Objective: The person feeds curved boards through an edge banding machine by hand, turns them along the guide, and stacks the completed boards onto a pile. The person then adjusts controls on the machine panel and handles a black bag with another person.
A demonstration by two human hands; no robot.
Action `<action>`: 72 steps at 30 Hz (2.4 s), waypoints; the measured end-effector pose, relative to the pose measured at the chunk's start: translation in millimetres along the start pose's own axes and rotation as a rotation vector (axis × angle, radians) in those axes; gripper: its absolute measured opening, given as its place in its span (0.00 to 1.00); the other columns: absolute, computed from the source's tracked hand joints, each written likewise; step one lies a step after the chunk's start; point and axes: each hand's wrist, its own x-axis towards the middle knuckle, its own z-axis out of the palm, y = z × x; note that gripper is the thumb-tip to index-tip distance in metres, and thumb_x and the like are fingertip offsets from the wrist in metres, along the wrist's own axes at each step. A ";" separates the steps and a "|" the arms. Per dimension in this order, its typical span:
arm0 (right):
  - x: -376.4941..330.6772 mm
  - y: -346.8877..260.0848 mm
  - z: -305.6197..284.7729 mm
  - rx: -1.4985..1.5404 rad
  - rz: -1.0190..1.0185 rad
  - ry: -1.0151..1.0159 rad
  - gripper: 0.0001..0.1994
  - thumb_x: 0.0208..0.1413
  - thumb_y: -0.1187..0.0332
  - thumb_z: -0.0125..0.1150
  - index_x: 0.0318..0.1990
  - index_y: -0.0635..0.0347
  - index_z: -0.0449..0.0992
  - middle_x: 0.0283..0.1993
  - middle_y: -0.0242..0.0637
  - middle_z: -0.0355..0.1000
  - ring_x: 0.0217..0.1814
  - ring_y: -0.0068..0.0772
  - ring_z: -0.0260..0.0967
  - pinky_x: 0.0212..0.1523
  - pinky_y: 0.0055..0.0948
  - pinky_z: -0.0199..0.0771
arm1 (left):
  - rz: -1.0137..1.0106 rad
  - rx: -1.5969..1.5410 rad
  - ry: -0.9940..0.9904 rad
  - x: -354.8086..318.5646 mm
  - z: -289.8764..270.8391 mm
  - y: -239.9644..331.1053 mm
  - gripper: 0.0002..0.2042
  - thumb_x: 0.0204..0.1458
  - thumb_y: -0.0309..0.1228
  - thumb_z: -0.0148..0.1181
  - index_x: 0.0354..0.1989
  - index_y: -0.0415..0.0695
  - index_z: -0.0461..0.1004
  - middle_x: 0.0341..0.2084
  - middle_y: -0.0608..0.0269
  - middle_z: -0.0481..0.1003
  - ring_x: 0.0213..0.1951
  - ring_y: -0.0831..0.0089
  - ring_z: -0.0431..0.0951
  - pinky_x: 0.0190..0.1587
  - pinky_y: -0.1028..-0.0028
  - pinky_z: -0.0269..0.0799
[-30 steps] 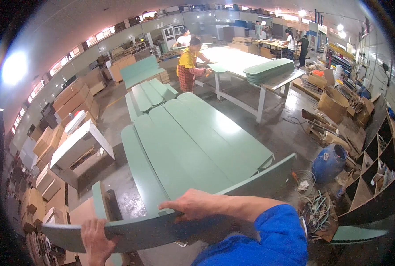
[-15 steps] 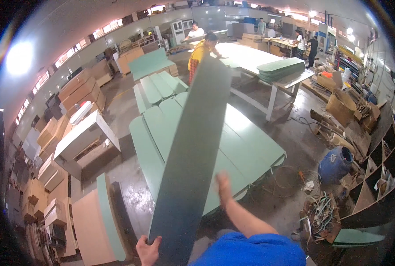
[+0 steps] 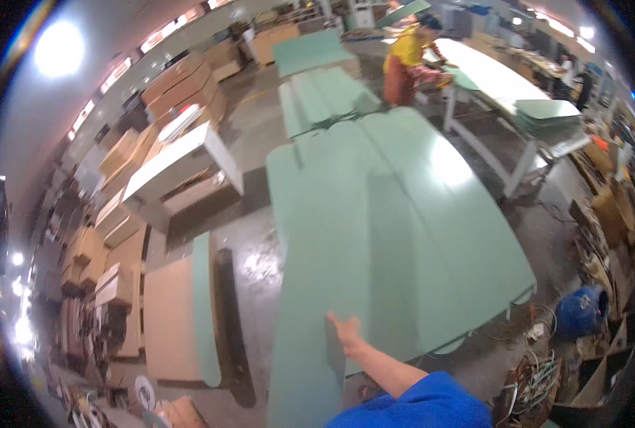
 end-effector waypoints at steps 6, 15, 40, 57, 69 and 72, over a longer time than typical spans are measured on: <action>114.5 -48.7 50.1 -0.094 -0.292 -0.034 0.31 0.54 0.60 0.68 0.59 0.68 0.62 0.50 0.42 0.72 0.51 0.33 0.68 0.50 0.38 0.71 | -0.186 -0.071 -0.089 68.1 65.0 -49.3 0.37 0.51 0.51 0.63 0.62 0.36 0.62 0.49 0.40 0.74 0.52 0.57 0.74 0.53 0.62 0.70; 274.9 -128.8 106.1 -0.242 -0.252 0.039 0.24 0.52 0.65 0.68 0.53 0.65 0.68 0.50 0.39 0.72 0.50 0.31 0.68 0.48 0.38 0.71 | -0.225 -0.637 0.067 136.6 102.2 164.3 0.22 0.46 0.36 0.70 0.44 0.32 0.71 0.35 0.55 0.78 0.36 0.70 0.77 0.38 0.70 0.73; 155.9 14.8 -77.1 -0.908 -0.625 0.399 0.23 0.49 0.58 0.68 0.52 0.53 0.74 0.55 0.49 0.68 0.61 0.51 0.62 0.62 0.44 0.62 | 0.109 -0.076 -0.375 200.6 136.6 155.6 0.38 0.49 0.62 0.56 0.45 0.30 0.75 0.39 0.37 0.78 0.49 0.47 0.77 0.52 0.60 0.70; -83.5 197.1 -205.6 -0.770 -0.213 0.566 0.24 0.49 0.53 0.67 0.51 0.57 0.78 0.49 0.44 0.76 0.54 0.40 0.73 0.55 0.34 0.72 | 0.480 0.158 -0.222 192.4 117.4 71.4 0.25 0.52 0.56 0.54 0.33 0.42 0.80 0.37 0.48 0.79 0.44 0.51 0.78 0.46 0.58 0.73; -209.7 376.4 -324.5 -0.497 0.435 0.546 0.27 0.50 0.51 0.66 0.54 0.56 0.75 0.50 0.44 0.77 0.54 0.40 0.74 0.55 0.35 0.73 | 0.283 0.133 -0.441 166.8 180.2 -54.5 0.26 0.53 0.54 0.54 0.35 0.39 0.77 0.36 0.46 0.79 0.40 0.51 0.78 0.44 0.55 0.72; -208.5 383.9 -341.1 -0.416 0.359 0.557 0.26 0.50 0.51 0.65 0.54 0.57 0.76 0.49 0.44 0.77 0.53 0.40 0.74 0.55 0.35 0.73 | 0.317 0.121 -0.468 154.7 190.5 -28.6 0.26 0.53 0.54 0.54 0.35 0.39 0.77 0.36 0.46 0.79 0.40 0.52 0.79 0.44 0.56 0.72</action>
